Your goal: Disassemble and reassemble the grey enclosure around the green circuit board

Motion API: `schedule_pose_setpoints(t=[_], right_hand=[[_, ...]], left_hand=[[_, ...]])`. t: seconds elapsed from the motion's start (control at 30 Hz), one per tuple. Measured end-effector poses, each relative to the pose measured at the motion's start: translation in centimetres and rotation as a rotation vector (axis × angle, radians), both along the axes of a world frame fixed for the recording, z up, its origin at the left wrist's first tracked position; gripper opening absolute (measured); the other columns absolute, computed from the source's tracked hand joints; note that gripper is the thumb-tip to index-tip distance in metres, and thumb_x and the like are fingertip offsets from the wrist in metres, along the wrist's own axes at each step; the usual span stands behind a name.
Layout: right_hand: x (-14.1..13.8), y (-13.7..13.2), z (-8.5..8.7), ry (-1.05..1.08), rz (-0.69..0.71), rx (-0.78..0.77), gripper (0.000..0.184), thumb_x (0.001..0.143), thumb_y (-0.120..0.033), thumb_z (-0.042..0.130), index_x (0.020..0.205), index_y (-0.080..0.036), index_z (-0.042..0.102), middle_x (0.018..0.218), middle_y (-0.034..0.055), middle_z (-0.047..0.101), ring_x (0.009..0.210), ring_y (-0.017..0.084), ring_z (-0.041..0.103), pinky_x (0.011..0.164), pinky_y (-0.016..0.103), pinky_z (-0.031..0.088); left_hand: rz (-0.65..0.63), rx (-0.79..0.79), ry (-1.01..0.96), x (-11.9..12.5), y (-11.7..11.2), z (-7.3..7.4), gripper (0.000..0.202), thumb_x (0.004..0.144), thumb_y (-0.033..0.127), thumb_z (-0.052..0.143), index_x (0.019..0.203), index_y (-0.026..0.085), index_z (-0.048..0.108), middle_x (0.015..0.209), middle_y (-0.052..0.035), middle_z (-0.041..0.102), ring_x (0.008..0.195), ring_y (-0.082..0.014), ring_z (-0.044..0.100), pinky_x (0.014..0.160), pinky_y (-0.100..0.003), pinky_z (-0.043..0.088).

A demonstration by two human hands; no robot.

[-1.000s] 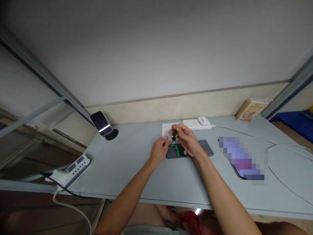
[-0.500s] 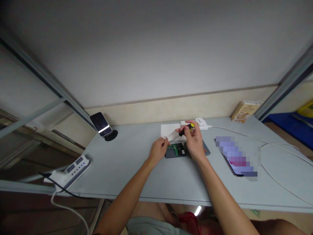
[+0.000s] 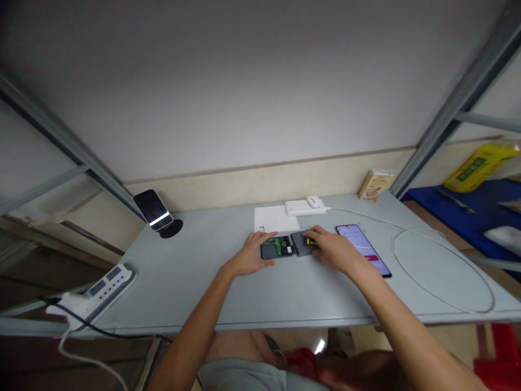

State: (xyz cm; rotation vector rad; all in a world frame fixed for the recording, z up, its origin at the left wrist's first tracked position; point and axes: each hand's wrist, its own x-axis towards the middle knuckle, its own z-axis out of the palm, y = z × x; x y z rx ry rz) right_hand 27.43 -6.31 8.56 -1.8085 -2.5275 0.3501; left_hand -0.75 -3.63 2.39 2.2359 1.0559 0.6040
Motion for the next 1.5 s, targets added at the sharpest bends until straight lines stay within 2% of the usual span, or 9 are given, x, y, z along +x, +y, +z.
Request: schedule_pose_setpoints(t=[0.37, 0.7, 0.83, 0.97, 1.1, 1.2, 1.3, 1.4, 1.5], right_hand=[[-0.8, 0.6, 1.2, 0.068, 0.089, 0.04, 0.036, 0.086, -0.019, 0.061, 0.12, -0.025, 0.071, 0.116, 0.0086, 0.076, 0.103, 0.03, 0.073, 0.084, 0.039, 0.053], [-3.5, -2.0, -0.5, -0.18, 0.085, 0.12, 0.055, 0.081, 0.0, 0.047, 0.129, -0.018, 0.064, 0.133, 0.0154, 0.066, 0.087, 0.028, 0.077, 0.069, 0.037, 0.058], [-3.8, -1.2, -1.3, -0.067, 0.122, 0.101, 0.058, 0.083, -0.003, 0.049, 0.137, -0.021, 0.06, 0.145, 0.0135, 0.059, 0.101, 0.03, 0.075, 0.079, 0.042, 0.059], [-4.3, -0.3, -2.1, 0.168, 0.16, 0.081, 0.039, 0.09, -0.016, 0.056, 0.126, -0.025, 0.067, 0.148, 0.0105, 0.057, 0.117, 0.031, 0.069, 0.092, 0.043, 0.056], [-4.3, 0.3, -1.6, 0.494, 0.191, 0.054, 0.018, 0.091, -0.032, 0.062, 0.103, -0.025, 0.073, 0.119, 0.0074, 0.074, 0.103, 0.026, 0.072, 0.089, 0.039, 0.055], [-4.2, 1.3, -0.7, 0.909, -0.032, 0.231, 0.023, 0.093, -0.043, 0.057, 0.086, -0.024, 0.068, 0.086, 0.0044, 0.073, 0.08, 0.021, 0.068, 0.078, 0.035, 0.053], [-4.2, 3.3, -0.6, 1.452, -0.347, 0.473, 0.031, 0.09, -0.054, 0.056, 0.081, -0.024, 0.057, 0.083, 0.003, 0.067, 0.066, 0.016, 0.059, 0.067, 0.032, 0.05], [-4.3, 5.5, -1.5, 1.797, -0.491, 0.405, 0.048, 0.084, -0.072, 0.049, 0.079, -0.024, 0.054, 0.072, 0.0018, 0.056, 0.061, 0.014, 0.053, 0.058, 0.028, 0.045], [-4.7, 6.7, -3.0, 1.732, -0.713, 0.271, 0.059, 0.072, -0.082, 0.055, 0.074, -0.023, 0.05, 0.062, -0.0031, 0.046, 0.049, 0.01, 0.037, 0.046, 0.025, 0.031]], left_hand=[[0.028, 0.021, -0.132, 0.3, 0.1, -0.9, 0.079, 0.073, 0.023, 0.086, 0.144, 0.029, 0.051, 0.136, -0.0085, 0.059, 0.129, -0.0264, 0.05, 0.116, -0.047, 0.037], [0.015, 0.081, -0.07, 0.5, 0.4, -1.4, 0.08, 0.074, 0.034, 0.087, 0.145, 0.033, 0.05, 0.137, -0.0059, 0.06, 0.125, -0.0252, 0.049, 0.113, -0.044, 0.04], [0.07, 0.011, -0.054, 0.7, 0.4, -1.3, 0.097, 0.068, 0.029, 0.091, 0.151, 0.031, 0.042, 0.144, -0.0087, 0.055, 0.129, -0.0266, 0.05, 0.115, -0.045, 0.038], [0.113, -0.051, -0.019, 0.7, 0.4, -0.9, 0.106, 0.062, 0.031, 0.095, 0.153, 0.031, 0.041, 0.138, -0.0099, 0.058, 0.13, -0.029, 0.052, 0.115, -0.046, 0.037], [0.088, -0.011, -0.01, 0.6, 0.3, -0.5, 0.099, 0.065, 0.032, 0.093, 0.151, 0.03, 0.043, 0.138, -0.009, 0.06, 0.128, -0.0284, 0.052, 0.115, -0.046, 0.037], [0.046, 0.062, -0.002, 0.7, 0.1, -0.3, 0.076, 0.075, 0.032, 0.086, 0.143, 0.031, 0.052, 0.137, -0.0066, 0.062, 0.125, -0.0261, 0.053, 0.113, -0.045, 0.038], [0.051, 0.122, 0.032, 0.8, -0.2, -0.1, 0.06, 0.078, 0.036, 0.083, 0.133, 0.03, 0.061, 0.134, -0.006, 0.065, 0.122, -0.026, 0.055, 0.111, -0.045, 0.039], [0.065, 0.177, 0.05, 1.0, -0.4, 0.2, 0.054, 0.082, 0.042, 0.078, 0.132, 0.027, 0.063, 0.135, -0.0076, 0.066, 0.12, -0.0267, 0.056, 0.108, -0.046, 0.041], [0.101, 0.213, 0.04, 1.1, -0.6, 0.5, 0.039, 0.092, 0.04, 0.067, 0.128, 0.025, 0.067, 0.131, -0.0084, 0.069, 0.117, -0.0261, 0.059, 0.106, -0.046, 0.043]])
